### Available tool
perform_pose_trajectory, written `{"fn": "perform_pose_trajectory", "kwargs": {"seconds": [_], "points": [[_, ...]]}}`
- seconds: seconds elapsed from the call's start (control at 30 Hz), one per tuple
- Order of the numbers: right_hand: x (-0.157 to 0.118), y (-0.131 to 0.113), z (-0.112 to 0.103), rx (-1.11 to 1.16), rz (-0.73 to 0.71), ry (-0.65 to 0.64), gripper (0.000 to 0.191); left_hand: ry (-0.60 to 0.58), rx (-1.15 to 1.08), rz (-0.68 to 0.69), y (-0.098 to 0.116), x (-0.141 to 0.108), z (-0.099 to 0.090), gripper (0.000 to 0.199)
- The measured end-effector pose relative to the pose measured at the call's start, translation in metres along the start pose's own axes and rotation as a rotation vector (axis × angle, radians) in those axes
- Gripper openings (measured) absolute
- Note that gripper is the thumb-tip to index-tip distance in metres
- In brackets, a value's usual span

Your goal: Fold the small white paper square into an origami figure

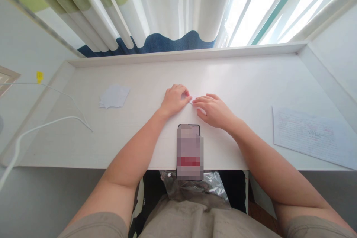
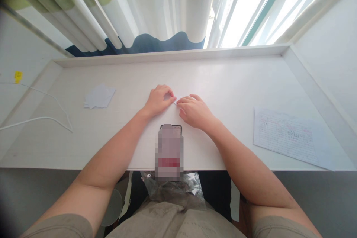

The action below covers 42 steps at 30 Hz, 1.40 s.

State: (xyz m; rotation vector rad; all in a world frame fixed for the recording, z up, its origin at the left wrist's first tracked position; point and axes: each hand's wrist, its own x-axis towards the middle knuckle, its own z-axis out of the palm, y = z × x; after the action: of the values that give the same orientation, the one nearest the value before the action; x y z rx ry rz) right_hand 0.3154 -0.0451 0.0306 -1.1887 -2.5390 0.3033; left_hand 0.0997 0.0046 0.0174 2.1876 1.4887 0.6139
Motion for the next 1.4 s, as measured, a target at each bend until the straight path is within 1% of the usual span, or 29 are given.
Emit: {"fn": "perform_pose_trajectory", "kwargs": {"seconds": [0.17,0.43,0.57,0.73,1.1,1.2,1.3,1.4], "points": [[-0.001,0.001,-0.002,-0.015,0.0,-0.026,0.035,-0.005,-0.012,0.01,-0.001,0.0,-0.001,0.008],[-0.001,-0.005,-0.004,-0.085,-0.004,-0.07,0.032,-0.013,-0.006,0.004,0.0,0.0,-0.002,0.007],[-0.002,-0.007,-0.004,-0.128,-0.012,-0.067,0.033,-0.008,-0.004,0.005,0.0,0.0,-0.002,0.008],[-0.002,-0.007,-0.002,-0.122,-0.012,-0.038,0.033,-0.002,-0.006,0.007,-0.001,-0.001,-0.001,0.008],[-0.002,-0.014,0.001,-0.158,-0.005,-0.064,0.035,0.014,0.009,0.015,0.002,-0.003,0.0,0.007],[-0.001,-0.008,0.001,-0.112,-0.014,-0.057,0.037,0.028,0.009,0.023,0.002,-0.005,0.001,0.007],[-0.001,0.006,-0.001,-0.002,-0.047,-0.03,0.043,0.03,0.004,0.037,0.002,-0.007,0.001,0.009],[0.0,0.021,-0.004,0.055,0.036,0.112,0.05,0.032,0.004,0.037,0.002,-0.008,0.001,0.01]]}}
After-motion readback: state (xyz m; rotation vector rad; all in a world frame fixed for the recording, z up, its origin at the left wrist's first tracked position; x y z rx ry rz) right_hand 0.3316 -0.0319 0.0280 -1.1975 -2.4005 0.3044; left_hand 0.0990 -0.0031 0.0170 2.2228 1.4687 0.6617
